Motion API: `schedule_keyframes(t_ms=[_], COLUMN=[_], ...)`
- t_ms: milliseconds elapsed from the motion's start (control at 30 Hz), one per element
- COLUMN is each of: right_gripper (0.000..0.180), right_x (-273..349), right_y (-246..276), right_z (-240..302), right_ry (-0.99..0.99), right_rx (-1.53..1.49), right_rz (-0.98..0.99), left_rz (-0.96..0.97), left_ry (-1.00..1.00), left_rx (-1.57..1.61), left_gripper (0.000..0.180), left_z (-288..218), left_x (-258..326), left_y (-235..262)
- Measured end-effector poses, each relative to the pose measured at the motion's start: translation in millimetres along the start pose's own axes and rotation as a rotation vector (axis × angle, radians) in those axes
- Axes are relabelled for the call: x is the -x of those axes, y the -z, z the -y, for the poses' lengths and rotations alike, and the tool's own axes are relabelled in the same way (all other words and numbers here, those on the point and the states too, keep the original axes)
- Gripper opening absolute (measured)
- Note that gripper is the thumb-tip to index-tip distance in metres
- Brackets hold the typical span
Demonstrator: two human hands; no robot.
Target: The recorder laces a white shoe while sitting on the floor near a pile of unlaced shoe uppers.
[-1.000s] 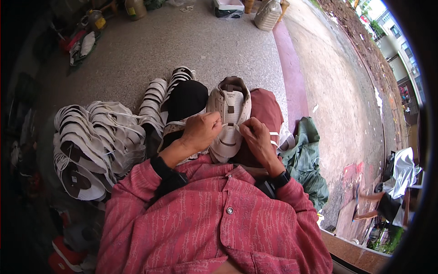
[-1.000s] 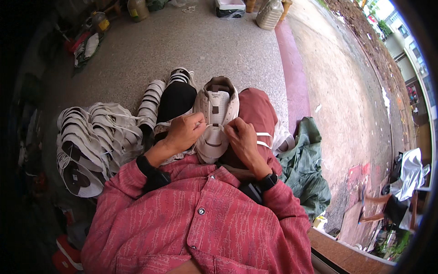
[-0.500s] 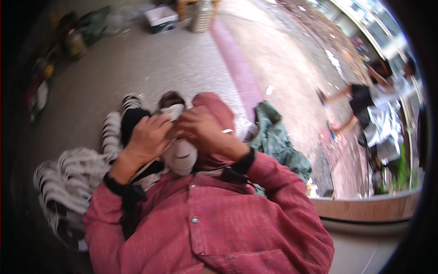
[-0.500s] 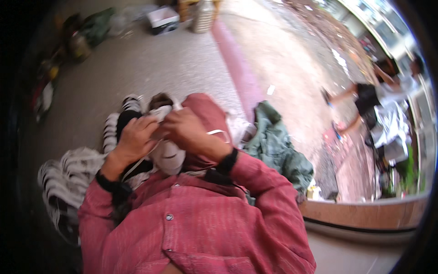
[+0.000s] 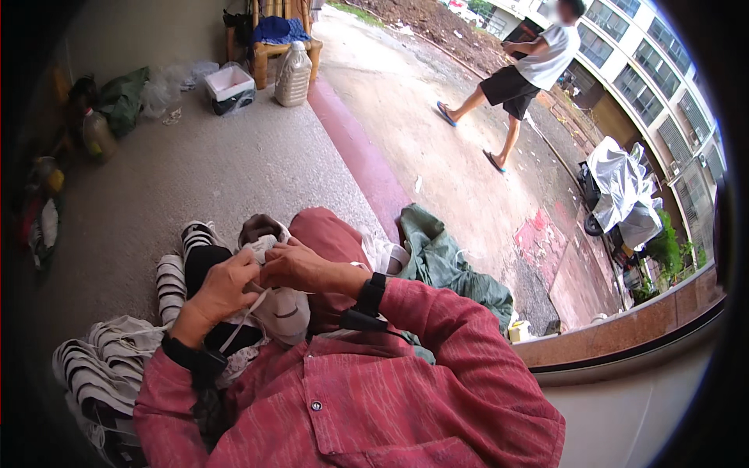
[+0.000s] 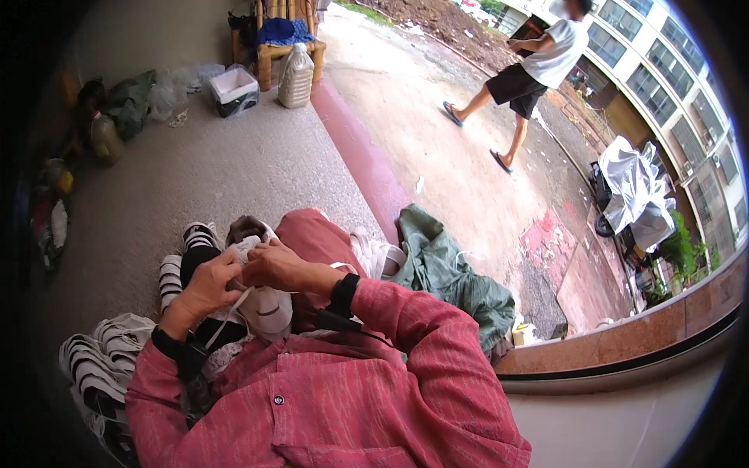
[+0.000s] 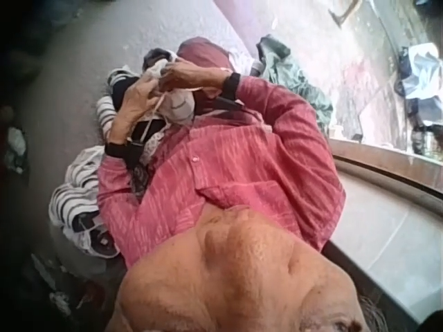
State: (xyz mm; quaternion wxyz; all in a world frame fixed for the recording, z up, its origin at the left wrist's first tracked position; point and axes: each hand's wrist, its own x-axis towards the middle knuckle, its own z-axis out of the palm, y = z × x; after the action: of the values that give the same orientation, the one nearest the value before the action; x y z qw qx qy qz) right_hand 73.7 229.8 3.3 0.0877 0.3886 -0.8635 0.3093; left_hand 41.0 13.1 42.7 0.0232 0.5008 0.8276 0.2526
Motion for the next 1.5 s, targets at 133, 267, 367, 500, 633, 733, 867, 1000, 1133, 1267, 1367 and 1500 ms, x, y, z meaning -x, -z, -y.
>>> schedule_keyframes(t_ms=[133, 267, 367, 500, 633, 733, 867, 1000, 1133, 1267, 1367, 1500], right_gripper=[0.003, 0.004, 0.005, 0.002, 0.004, 0.004, 0.009, 0.012, 0.011, 0.014, 0.015, 0.029], right_x=[-6, -10, -11, -14, -16, -23, -19, -8, -5, 16, 25, 20], right_y=[0, -9, -15, 2, 4, 4, -10, -18, 2, 25, 42, 47], right_z=[-4, -19, -20, -5, 0, 2, -8, -10, 3, 8, -2, 15], right_ry=[0.028, 0.135, 0.175, 0.036, -0.020, -0.069, -0.087, -0.146, -0.198, -0.405, -0.515, -0.377], right_rx=[0.054, 0.150, 0.196, 0.172, 0.191, 0.225, 0.090, 0.134, -0.054, -0.616, -0.838, -0.603], right_rz=[0.049, 0.002, -0.068, 0.140, 0.242, 0.323, 0.218, 0.135, 0.075, -0.229, -0.319, -0.227], left_rz=[-0.075, -0.137, -0.177, -0.207, -0.108, -0.094, -0.126, -0.045, -0.056, -0.102, -0.145, -0.149], left_ry=[0.001, 0.042, 0.029, -0.012, -0.069, -0.075, -0.041, 0.034, 0.160, 0.118, 0.114, 0.046], left_rx=[0.097, 0.185, 0.171, 0.124, 0.168, 0.197, 0.200, 0.242, 0.289, 0.273, 0.214, 0.063], left_gripper=[0.023, 0.022, 0.021, 0.020, 0.019, 0.021, 0.020, 0.017, 0.020, 0.029, 0.023, 0.019], left_z=[4, 4, 3, 4, 0, 0, 1, -3, -5, -5, -8, -11], left_x=[0, 3, 4, 8, 7, 9, 9, 8, 0, -7, -8, -9], left_y=[-8, -13, -16, -18, -6, -5, -10, -2, -4, -13, -19, -21])
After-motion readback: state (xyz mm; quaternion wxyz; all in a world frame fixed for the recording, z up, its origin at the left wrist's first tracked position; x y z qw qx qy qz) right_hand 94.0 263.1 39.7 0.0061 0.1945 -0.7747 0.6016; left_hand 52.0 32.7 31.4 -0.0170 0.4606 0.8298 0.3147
